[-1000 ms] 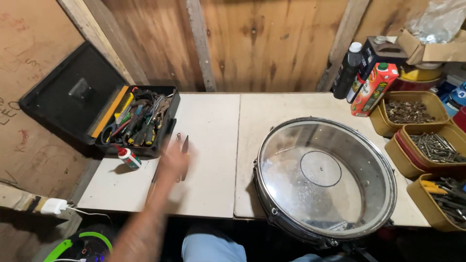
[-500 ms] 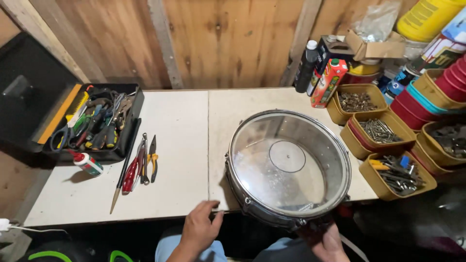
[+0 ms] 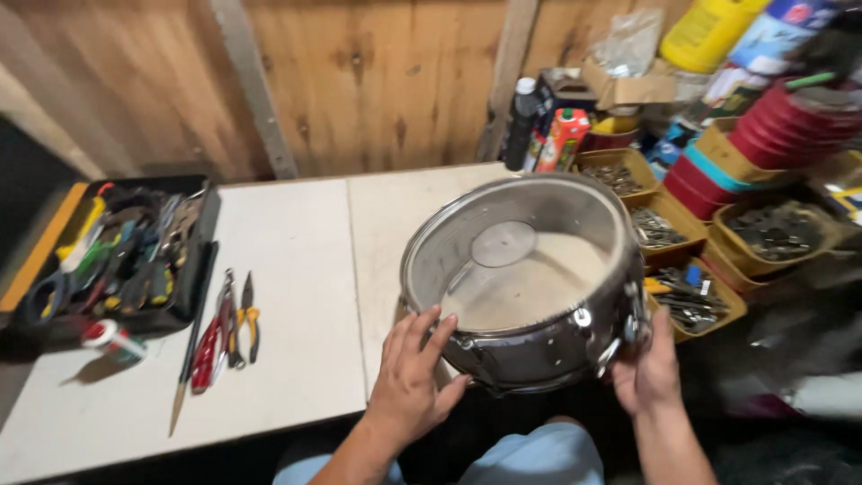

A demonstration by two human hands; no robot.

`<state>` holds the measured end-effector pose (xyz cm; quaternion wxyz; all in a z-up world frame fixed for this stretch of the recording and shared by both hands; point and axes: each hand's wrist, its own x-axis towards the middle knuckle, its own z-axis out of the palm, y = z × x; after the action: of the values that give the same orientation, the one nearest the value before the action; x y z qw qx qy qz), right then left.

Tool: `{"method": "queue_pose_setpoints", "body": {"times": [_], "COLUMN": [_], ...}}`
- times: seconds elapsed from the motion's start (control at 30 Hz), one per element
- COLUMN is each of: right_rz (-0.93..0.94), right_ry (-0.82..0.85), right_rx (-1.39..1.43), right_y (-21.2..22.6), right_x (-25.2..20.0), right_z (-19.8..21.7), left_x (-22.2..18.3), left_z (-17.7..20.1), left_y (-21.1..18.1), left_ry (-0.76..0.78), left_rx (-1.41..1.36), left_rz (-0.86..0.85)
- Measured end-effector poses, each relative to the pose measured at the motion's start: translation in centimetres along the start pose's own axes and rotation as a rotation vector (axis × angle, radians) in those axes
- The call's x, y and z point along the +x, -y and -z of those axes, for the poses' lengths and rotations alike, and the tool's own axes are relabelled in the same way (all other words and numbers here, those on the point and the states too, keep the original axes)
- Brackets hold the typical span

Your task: Inspecting and tuning a snare drum on a repair bench using a tuning rod and manual pressure

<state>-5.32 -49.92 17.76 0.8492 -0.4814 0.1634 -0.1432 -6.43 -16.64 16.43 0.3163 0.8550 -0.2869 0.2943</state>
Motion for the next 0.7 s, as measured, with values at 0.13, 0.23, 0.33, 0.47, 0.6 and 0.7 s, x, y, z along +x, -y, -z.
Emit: {"method": "queue_pose_setpoints", "body": {"times": [0.13, 0.23, 0.33, 0.47, 0.6, 0.7], "right_rz": [0.138, 0.267, 0.366, 0.316, 0.436, 0.446], "right_ry": [0.081, 0.039, -0.040, -0.054, -0.068, -0.068], "right_rx": [-0.030, -0.390, -0.726, -0.683, -0.894, -0.982], "right_y": [3.5, 5.7, 6.4, 6.1, 5.3, 4.8], "right_x": [4.3, 3.7, 2.3, 0.8, -0.4, -1.4], "right_z": [-0.7, -4.3, -8.2, -10.9, -12.7, -13.5], "left_x": [-0.9, -2.1, -4.5, -5.8, -6.2, -4.6], "left_z": [-0.7, -1.2, -2.8, -2.2, -1.1, 1.1], "left_y": [-2.2, -3.2, -2.8, -3.3, -2.0, -3.1], "left_ry": [-0.006, -0.004, -0.068, 0.104, 0.213, 0.219], "left_rx": [-0.044, -0.165, -0.187, -0.179, -0.174, -0.238], "left_rz": [0.081, 0.102, 0.175, 0.430, 0.562, 0.668]}}
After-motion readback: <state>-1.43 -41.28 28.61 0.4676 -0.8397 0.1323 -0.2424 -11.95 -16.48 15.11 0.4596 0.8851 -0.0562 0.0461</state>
